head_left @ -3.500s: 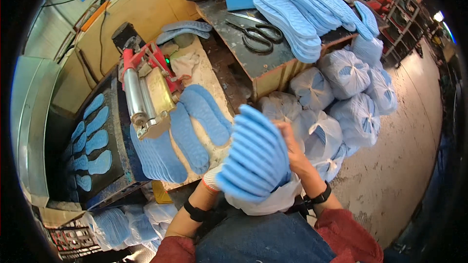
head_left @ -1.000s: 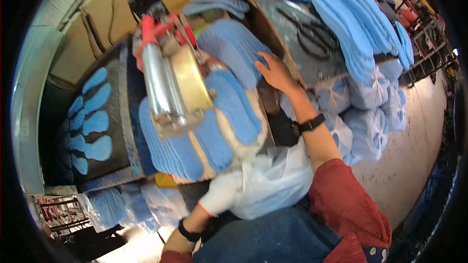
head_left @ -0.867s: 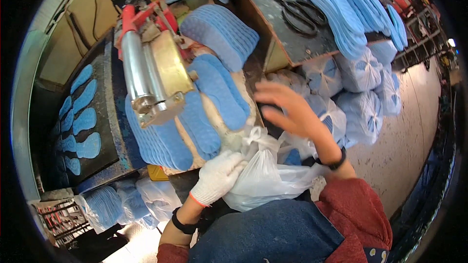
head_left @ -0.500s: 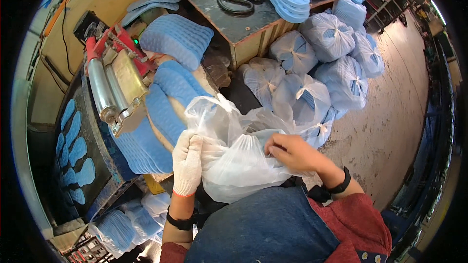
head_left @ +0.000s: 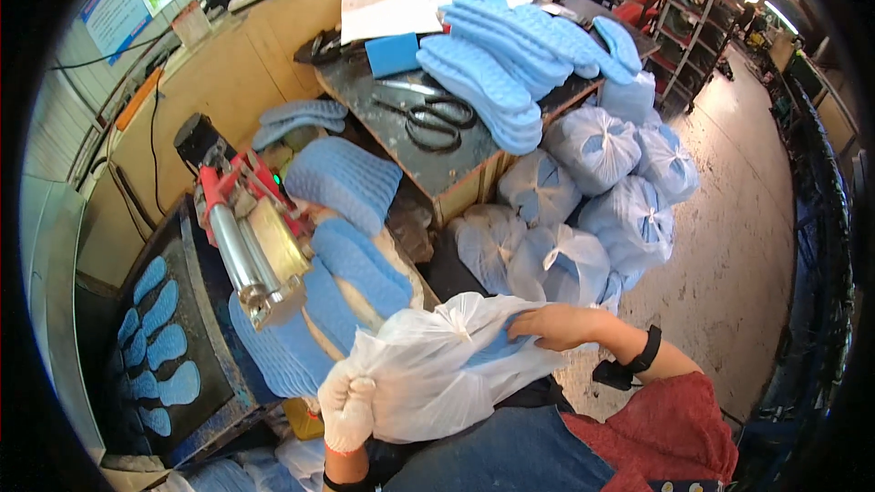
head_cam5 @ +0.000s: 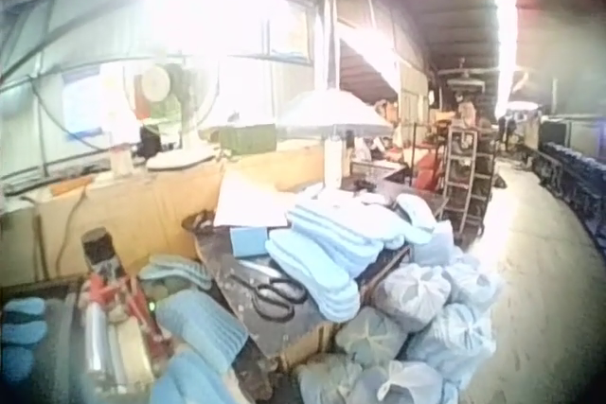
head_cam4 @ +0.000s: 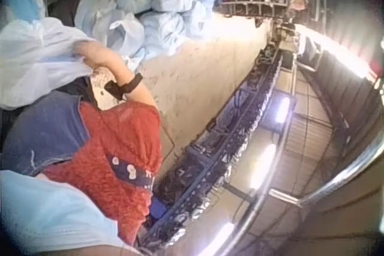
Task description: Applying adhesive to blue shoe soles using a roller machine and then sorting black shoe upper components.
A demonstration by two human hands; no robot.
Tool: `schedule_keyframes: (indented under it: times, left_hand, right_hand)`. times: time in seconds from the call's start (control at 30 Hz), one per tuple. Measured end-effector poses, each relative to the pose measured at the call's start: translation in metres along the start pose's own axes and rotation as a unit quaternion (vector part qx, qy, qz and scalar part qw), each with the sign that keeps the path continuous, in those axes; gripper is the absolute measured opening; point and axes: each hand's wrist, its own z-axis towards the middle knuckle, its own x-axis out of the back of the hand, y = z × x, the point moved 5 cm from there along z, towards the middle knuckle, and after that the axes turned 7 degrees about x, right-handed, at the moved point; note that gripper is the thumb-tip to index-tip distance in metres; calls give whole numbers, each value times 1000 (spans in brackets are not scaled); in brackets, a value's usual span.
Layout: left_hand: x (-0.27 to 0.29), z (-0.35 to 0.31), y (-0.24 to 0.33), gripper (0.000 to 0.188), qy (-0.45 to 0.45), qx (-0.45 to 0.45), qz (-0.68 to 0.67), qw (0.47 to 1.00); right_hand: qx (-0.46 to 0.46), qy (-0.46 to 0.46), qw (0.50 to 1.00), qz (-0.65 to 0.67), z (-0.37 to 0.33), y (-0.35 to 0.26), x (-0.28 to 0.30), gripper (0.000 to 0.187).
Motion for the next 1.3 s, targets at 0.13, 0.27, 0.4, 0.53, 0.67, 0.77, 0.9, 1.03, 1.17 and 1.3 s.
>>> schedule_keyframes:
  times: [0.13,0.27,0.4,0.53,0.67,0.77,0.9,1.03,1.17,1.3]
  left_hand:
    - [-13,6,7,12,-105,35,50,993]
    - [-34,13,10,11,-210,-23,192,958]
    - [-37,19,5,8,-195,-14,257,946]
    - [-29,31,5,8,-23,-141,395,907]
    - [-33,36,-16,3,-21,-168,590,790]
    - [-32,42,-45,2,-62,-164,660,730]
    - [-35,40,-76,7,-137,-160,705,677]
    - [-38,32,-84,6,-170,-154,704,672]
    - [-55,29,-83,11,-237,-167,668,686]
    - [-55,22,-87,16,-265,-161,646,698]
  right_hand:
    - [-54,-8,990,-128,11,-11,-17,53]
    - [-187,-42,971,-146,15,4,-36,59]
    - [-184,-13,972,-144,17,18,-19,69]
    - [-114,119,981,-104,13,-13,42,31]
    - [-23,220,975,0,-7,-42,111,29]
    - [59,322,923,204,-42,-32,126,25]
    - [77,466,660,584,-75,-16,129,24]
    - [45,551,636,539,-115,8,137,37]
    - [118,622,612,474,-103,-1,183,53]
    - [238,608,568,501,-62,0,250,34]
